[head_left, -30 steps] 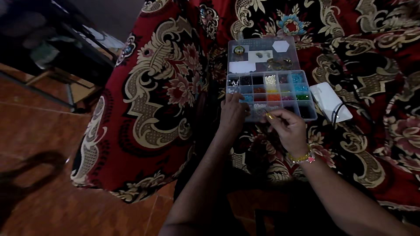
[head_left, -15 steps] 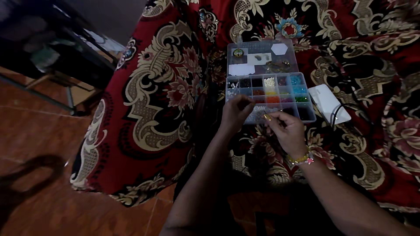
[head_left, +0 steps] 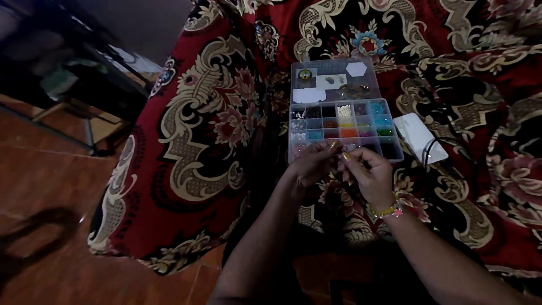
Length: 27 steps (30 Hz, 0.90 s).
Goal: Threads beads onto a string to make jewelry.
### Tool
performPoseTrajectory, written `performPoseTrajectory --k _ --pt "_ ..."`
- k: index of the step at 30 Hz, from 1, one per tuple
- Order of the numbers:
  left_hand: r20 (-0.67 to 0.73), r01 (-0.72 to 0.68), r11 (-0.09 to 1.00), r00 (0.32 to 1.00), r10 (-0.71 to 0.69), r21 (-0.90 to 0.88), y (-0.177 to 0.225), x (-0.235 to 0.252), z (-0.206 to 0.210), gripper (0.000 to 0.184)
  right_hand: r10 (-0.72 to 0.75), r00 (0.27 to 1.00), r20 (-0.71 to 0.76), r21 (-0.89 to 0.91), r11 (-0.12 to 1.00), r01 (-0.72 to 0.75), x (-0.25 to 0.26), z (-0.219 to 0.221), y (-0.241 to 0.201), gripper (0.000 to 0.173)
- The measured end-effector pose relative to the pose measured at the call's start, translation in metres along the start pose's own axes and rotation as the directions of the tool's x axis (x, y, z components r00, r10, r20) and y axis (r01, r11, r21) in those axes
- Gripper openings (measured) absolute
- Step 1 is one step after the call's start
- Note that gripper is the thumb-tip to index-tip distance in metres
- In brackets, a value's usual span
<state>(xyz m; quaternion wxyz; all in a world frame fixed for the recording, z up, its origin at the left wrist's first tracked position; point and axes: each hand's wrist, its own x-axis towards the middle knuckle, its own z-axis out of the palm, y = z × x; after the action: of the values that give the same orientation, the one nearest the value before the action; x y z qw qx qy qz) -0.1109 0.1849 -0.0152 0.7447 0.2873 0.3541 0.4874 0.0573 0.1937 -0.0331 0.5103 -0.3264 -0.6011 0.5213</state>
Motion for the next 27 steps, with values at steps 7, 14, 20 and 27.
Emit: performPoseTrajectory --k 7,14,20,27 --pt "0.046 0.025 0.996 0.999 -0.021 -0.088 -0.007 0.004 0.001 0.021 0.004 1.000 -0.001 0.021 1.000 -0.004 0.001 0.000 0.000 0.013" --pt "0.004 0.036 0.996 0.999 -0.036 -0.086 -0.007 0.003 0.003 0.023 0.004 1.000 -0.009 -0.011 1.000 -0.004 0.000 0.001 0.000 0.012" --pt "-0.010 0.030 0.999 0.999 -0.030 -0.044 -0.005 0.002 0.004 0.026 -0.017 1.000 -0.005 -0.026 1.000 0.017 0.000 0.001 0.000 0.013" --pt "-0.080 0.023 0.994 0.996 -0.032 -0.106 -0.009 0.003 0.011 0.029 -0.010 1.000 -0.017 -0.041 0.999 0.009 0.000 0.001 0.000 0.013"
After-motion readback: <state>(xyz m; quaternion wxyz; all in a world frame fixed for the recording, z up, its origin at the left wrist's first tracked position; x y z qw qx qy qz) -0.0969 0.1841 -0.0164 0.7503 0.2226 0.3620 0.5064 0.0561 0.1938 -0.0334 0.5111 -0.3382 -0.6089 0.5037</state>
